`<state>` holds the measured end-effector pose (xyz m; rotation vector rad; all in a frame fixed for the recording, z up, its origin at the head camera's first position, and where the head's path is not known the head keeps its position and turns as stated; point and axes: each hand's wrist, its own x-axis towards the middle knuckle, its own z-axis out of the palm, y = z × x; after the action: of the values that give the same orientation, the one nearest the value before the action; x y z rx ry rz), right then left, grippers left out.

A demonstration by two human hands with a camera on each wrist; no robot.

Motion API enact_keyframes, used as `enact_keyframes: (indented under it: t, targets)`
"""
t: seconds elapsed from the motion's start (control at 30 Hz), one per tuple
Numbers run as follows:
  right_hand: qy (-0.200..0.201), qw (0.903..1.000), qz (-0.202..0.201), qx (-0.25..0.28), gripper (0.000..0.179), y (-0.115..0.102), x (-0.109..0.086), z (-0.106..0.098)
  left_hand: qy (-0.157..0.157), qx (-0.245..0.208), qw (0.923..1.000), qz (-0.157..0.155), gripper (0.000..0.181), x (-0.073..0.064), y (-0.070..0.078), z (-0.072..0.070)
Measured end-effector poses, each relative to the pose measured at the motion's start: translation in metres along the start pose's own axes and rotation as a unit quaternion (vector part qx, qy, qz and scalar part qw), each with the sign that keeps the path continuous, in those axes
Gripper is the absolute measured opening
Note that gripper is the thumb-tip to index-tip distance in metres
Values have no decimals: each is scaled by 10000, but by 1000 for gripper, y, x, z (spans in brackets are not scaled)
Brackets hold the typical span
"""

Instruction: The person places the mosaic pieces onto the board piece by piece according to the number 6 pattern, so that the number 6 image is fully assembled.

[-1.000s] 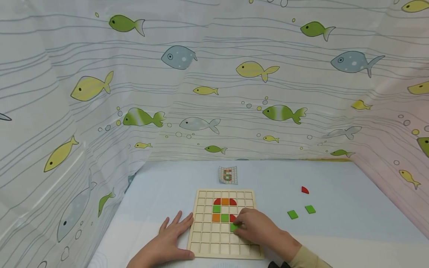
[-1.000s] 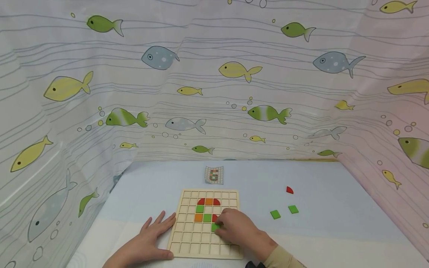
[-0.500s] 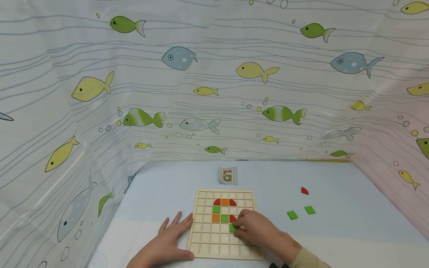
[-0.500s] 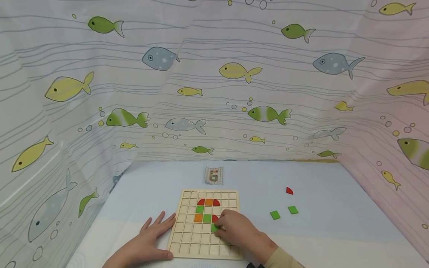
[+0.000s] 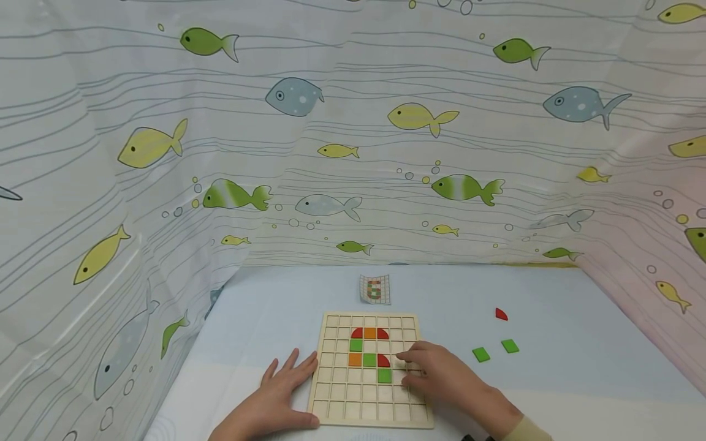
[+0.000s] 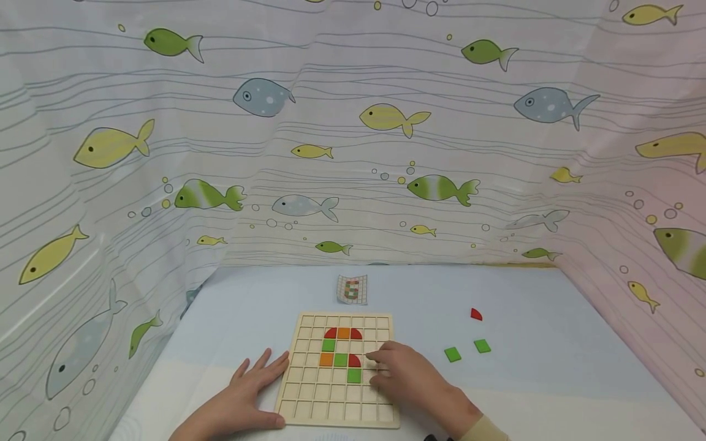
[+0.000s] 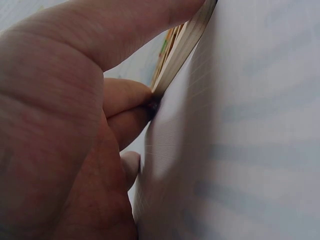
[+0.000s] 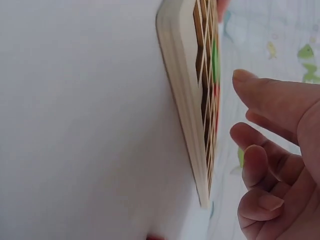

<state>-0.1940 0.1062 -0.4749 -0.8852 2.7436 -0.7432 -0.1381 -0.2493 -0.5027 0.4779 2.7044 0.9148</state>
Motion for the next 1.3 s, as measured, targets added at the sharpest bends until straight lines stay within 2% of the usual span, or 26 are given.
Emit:
enact_keyframes:
  t: [0.37, 0.57, 0.77, 1.1, 1.3]
  targets:
    - [303, 9993, 227, -12, 44, 24, -18, -11, 63, 156, 9998, 72, 113, 1, 0, -1]
    - [223, 9975, 627, 231, 51, 36, -32, -12, 57, 161, 9998, 77, 112, 1, -1, -1]
    - [613, 9969, 466, 143, 48, 49, -46, -13, 50, 170, 9998, 62, 112, 1, -1, 0]
    - [676, 9951, 608, 399, 43, 65, -66, -16, -82, 100, 9999, -42, 111, 2, -2, 1]
    - [865, 9945, 304, 513, 39, 68, -77, -16, 1, 145, 9999, -10, 111, 2, -2, 1]
